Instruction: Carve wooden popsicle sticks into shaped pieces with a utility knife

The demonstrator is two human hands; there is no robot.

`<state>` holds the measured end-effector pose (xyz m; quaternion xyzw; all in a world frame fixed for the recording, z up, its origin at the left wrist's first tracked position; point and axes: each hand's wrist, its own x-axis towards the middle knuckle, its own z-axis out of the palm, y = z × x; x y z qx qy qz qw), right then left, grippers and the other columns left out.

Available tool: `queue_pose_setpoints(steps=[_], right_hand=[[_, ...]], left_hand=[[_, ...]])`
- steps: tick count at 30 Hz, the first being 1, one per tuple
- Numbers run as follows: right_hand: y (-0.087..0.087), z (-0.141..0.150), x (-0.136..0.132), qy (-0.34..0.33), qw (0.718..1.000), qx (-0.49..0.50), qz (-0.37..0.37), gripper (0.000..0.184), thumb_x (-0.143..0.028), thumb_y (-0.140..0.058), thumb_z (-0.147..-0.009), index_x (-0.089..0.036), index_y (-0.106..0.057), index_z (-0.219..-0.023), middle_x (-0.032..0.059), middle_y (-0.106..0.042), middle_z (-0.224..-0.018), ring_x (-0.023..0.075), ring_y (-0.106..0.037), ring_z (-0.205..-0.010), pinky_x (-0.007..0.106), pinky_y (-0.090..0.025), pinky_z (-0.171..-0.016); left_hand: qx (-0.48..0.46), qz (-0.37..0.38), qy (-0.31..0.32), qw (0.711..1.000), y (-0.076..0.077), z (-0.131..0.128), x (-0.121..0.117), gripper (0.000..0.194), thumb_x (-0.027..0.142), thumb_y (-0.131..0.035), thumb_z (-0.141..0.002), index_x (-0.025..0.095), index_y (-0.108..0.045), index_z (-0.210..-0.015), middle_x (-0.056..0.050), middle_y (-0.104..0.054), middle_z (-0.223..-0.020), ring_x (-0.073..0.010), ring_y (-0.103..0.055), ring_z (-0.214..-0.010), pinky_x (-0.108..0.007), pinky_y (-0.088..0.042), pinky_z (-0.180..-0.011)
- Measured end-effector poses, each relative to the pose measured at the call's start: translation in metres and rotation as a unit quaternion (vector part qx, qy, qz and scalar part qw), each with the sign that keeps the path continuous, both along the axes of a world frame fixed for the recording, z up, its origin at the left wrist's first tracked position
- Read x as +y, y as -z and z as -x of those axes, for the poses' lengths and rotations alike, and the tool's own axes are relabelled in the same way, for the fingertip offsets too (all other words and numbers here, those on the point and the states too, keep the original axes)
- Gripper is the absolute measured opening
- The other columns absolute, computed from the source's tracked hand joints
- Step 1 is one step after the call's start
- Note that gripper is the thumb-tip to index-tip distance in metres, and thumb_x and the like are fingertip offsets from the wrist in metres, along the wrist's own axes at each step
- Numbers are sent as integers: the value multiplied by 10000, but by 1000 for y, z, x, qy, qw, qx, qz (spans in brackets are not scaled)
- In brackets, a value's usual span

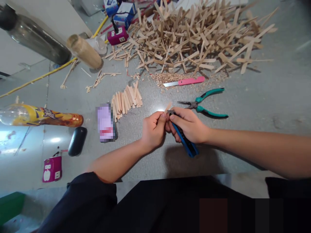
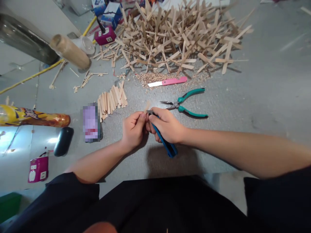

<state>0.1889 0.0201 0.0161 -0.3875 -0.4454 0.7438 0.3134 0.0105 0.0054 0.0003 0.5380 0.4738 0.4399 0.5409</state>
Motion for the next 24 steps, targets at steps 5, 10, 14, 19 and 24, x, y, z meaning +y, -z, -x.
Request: queue_pose_setpoints(steps=[5, 10, 14, 19, 24], right_hand=[[3, -6, -1, -2, 999, -5, -51, 313, -243, -526, -1176, -221, -594, -872, -38, -646, -623, 105, -624, -421, 197, -463, -399], [1, -7, 3, -4, 999, -10, -44, 332, -192, -502, -1163, -218, -611, -850, -36, -653, -609, 106, -631, -418, 192, -478, -397], [-4, -8, 5, -16, 999, -33, -3, 353, -192, -496, -1166, -220, -606, -833, -29, -669, -594, 116, -635, -394, 189, -484, -366], [-5, -9, 5, -14, 999, -37, 37, 300, -206, -535, -1154, -240, -585, -860, -44, -662, -570, 139, -618, -352, 211, -485, -320], [-5, -12, 8, -35, 998, -41, 38, 289, -242, -608, -1136, -237, -594, -847, -34, -646, -542, 149, -616, -341, 216, -462, -313]], left_hand=[[5, 0, 8, 1000, 1, 1, -1, 468, 564, -624, -1167, 209, -680, -866, 4, -705, -667, -102, -608, -556, -267, -461, -541], [10, -3, 10, 1000, 0, 0, 0, 478, 585, -618, -1162, 216, -672, -864, 3, -704, -661, -108, -596, -540, -273, -454, -530], [71, -47, 11, 996, -3, 1, -1, 494, 581, -572, -1180, 226, -655, -846, 2, -682, -650, -124, -590, -564, -301, -445, -582], [157, -114, 0, 981, -5, 2, -1, 481, 537, -537, -1196, 233, -662, -845, -3, -624, -655, -138, -516, -569, -336, -360, -608], [164, -116, 8, 980, -4, 2, 0, 497, 568, -572, -1172, 239, -688, -818, -15, -583, -646, -165, -481, -587, -353, -329, -616]])
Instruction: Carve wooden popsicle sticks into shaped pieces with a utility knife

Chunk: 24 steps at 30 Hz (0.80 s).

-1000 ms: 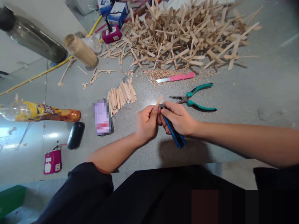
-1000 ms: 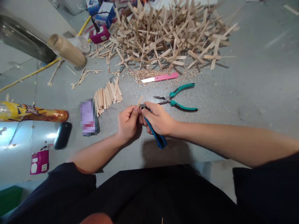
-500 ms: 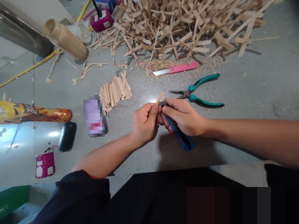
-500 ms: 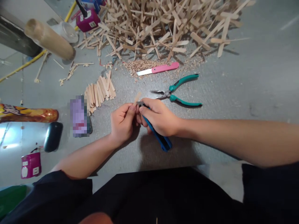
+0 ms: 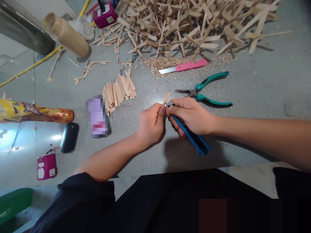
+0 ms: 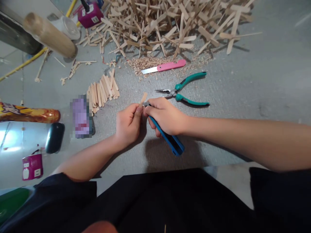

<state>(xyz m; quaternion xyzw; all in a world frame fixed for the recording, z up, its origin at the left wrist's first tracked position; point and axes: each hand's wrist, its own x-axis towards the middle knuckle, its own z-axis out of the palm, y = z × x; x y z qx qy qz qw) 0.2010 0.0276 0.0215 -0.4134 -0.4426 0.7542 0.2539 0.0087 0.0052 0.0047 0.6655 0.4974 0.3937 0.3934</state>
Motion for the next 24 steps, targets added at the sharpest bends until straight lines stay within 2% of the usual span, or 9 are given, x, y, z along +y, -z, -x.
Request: queue_pose_setpoints(steps=[6, 10, 15, 19, 24], right_hand=[[-4, -5, 6, -32, 999, -6, 6, 300, -251, -616, -1137, -240, -583, -839, -30, -634, -535, 160, -604, -328, 233, -427, -316], [0, -3, 3, -1, 1000, -4, -18, 284, -247, -553, -1157, -247, -585, -876, -46, -641, -564, 150, -606, -343, 225, -450, -318], [5, -3, -1, 14, 999, 8, -52, 251, -268, -582, -1166, -231, -621, -921, -42, -664, -602, 131, -625, -382, 210, -464, -350], [5, -4, 0, 8, 998, 5, -63, 280, -248, -584, -1168, -232, -598, -889, -44, -655, -598, 124, -616, -389, 216, -460, -378], [3, -3, 1, 7, 998, 3, -57, 288, -246, -592, -1160, -237, -586, -872, -60, -641, -585, 111, -599, -386, 205, -461, -375]], left_hand=[[-11, 16, 4, 1000, -1, 1, 3, 512, 577, -592, -1166, 229, -687, -803, -1, -567, -636, -149, -470, -588, -338, -331, -607], [-47, 38, 5, 998, 0, 1, 7, 508, 540, -617, -1166, 216, -696, -783, -2, -626, -655, -128, -516, -596, -317, -386, -602], [-128, 73, -34, 988, 3, -1, 9, 347, 519, -776, -1084, 207, -785, -931, -8, -729, -748, -110, -608, -585, -278, -474, -560], [-173, 84, -48, 980, 2, -4, 7, 404, 543, -850, -1026, 180, -731, -894, -17, -768, -744, -108, -706, -585, -240, -558, -564], [-183, 92, -55, 977, 1, -6, 7, 461, 607, -880, -980, 181, -712, -929, -7, -770, -720, -106, -716, -560, -220, -574, -544]])
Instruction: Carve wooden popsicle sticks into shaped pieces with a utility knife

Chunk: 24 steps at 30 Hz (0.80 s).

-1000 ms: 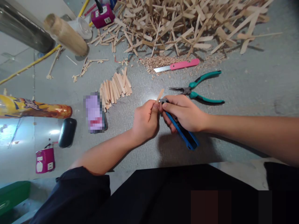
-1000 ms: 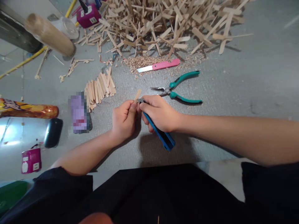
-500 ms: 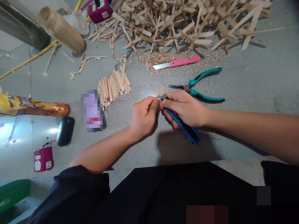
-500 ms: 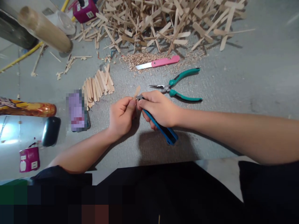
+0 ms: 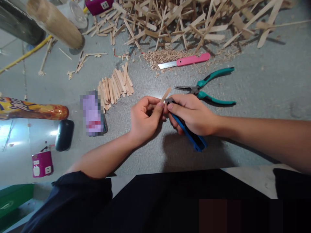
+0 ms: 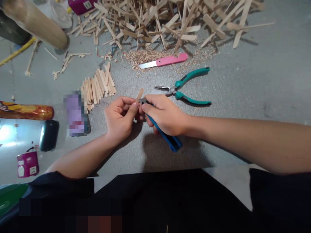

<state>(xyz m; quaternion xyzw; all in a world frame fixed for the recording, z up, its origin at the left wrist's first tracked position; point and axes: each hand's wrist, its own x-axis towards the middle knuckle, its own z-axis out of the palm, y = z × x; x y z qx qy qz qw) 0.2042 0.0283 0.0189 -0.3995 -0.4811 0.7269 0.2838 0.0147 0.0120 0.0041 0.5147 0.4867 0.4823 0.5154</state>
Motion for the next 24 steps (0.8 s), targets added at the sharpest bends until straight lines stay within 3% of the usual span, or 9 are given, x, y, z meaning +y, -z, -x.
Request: queue_pose_setpoints(steps=[9, 17, 21, 24], right_hand=[[-10, 2, -1, -8, 999, -41, -5, 353, -111, -478, -1135, -239, -579, -822, -72, -614, -548, 110, -585, -363, 208, -459, -364], [-12, 0, 2, -42, 995, -87, -6, 374, -128, -490, -1121, -251, -564, -775, -64, -589, -514, 132, -578, -338, 241, -439, -355], [-8, -4, 5, -65, 996, -54, -18, 368, -175, -505, -1123, -244, -569, -767, -47, -622, -538, 132, -600, -357, 242, -457, -385], [-5, -6, 7, -67, 997, -27, -23, 330, -217, -524, -1139, -239, -582, -814, -48, -630, -546, 127, -601, -379, 233, -447, -400]], left_hand=[[35, -37, 29, 998, 5, 4, -2, 360, 531, -829, -1048, 219, -705, -917, -24, -803, -739, -120, -728, -575, -241, -553, -509], [96, -60, 31, 993, 11, 7, -8, 289, 471, -783, -1086, 217, -711, -971, -18, -832, -765, -137, -793, -641, -239, -604, -584], [76, -44, 37, 995, 7, 6, -8, 337, 504, -787, -1082, 200, -711, -958, -22, -807, -732, -124, -765, -625, -232, -571, -577], [9, -5, 44, 999, 4, 3, -5, 409, 570, -835, -1035, 198, -700, -930, -14, -797, -725, -109, -727, -600, -227, -553, -555]])
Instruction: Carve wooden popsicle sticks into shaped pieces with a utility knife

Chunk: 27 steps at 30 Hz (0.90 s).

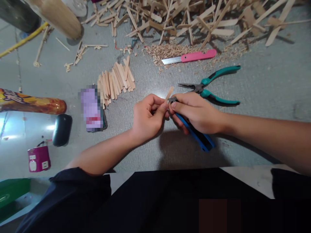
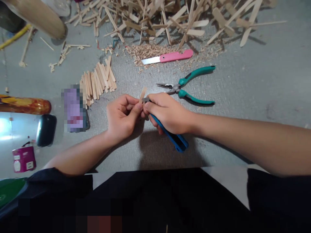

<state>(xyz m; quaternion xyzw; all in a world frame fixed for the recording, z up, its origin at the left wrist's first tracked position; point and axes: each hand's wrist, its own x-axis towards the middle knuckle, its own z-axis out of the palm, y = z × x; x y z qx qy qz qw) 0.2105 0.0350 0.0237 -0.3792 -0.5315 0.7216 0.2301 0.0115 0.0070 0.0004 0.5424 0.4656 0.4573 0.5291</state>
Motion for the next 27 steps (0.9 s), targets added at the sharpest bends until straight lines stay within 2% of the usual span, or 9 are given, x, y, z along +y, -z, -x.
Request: queue_pose_setpoints(steps=[4, 11, 16, 19, 21, 23, 26, 27], right_hand=[[2, -1, 0, -5, 999, 31, 13, 282, -257, -539, -1150, -234, -595, -874, -51, -635, -552, 125, -588, -387, 227, -394, -390], [1, -4, -1, -14, 999, 52, 6, 269, -323, -563, -1153, -231, -616, -906, -38, -643, -535, 141, -589, -380, 239, -425, -401], [5, -4, -6, 10, 998, 63, 28, 285, -454, -684, -1115, -247, -612, -933, -47, -655, -591, 159, -612, -382, 264, -497, -385], [9, -3, -10, 34, 996, 68, 39, 305, -499, -720, -1089, -249, -610, -952, -48, -656, -619, 160, -617, -399, 269, -509, -389], [11, -1, -13, 43, 995, 72, 50, 316, -516, -735, -1073, -250, -607, -961, -51, -651, -629, 156, -609, -407, 277, -527, -396], [12, 0, -14, 47, 995, 69, 53, 328, -525, -743, -1064, -250, -598, -957, -53, -642, -629, 151, -599, -413, 277, -535, -397], [11, 1, -15, 42, 997, 49, 43, 330, -522, -733, -1075, -252, -589, -951, -52, -632, -636, 142, -593, -426, 267, -535, -396], [11, 1, -15, 38, 998, 42, 38, 328, -517, -728, -1079, -252, -587, -949, -52, -628, -638, 139, -590, -428, 262, -532, -395]], left_hand=[[-85, 44, -2, 995, -2, -3, 3, 460, 599, -911, -960, 199, -692, -896, 10, -773, -685, -75, -623, -498, -218, -487, -482], [-138, 85, 3, 987, -1, -4, 5, 498, 612, -967, -892, 194, -697, -887, 22, -743, -646, -64, -536, -419, -218, -380, -403], [-94, 29, -25, 995, 1, -10, 2, 501, 658, -882, -963, 203, -679, -918, 24, -750, -680, -64, -563, -478, -233, -431, -476], [-22, -38, -76, 996, -9, -2, 14, 472, 660, -836, -1003, 222, -669, -944, -9, -811, -784, -96, -665, -583, -260, -485, -532], [37, -104, -103, 989, -20, 22, 31, 436, 642, -823, -1023, 240, -669, -955, -28, -857, -902, -111, -693, -632, -293, -499, -543], [107, -158, -132, 973, -30, 65, 50, 428, 655, -848, -1001, 262, -678, -981, -11, -862, -934, -124, -706, -659, -320, -505, -540], [202, -198, -230, 931, -35, 149, 68, 592, 794, -868, -910, 232, -685, -945, 45, -797, -753, -135, -755, -678, -317, -478, -513], [209, -205, -272, 917, -34, 177, 70, 652, 810, -940, -811, 225, -662, -882, 68, -757, -678, -117, -720, -622, -302, -393, -480]])
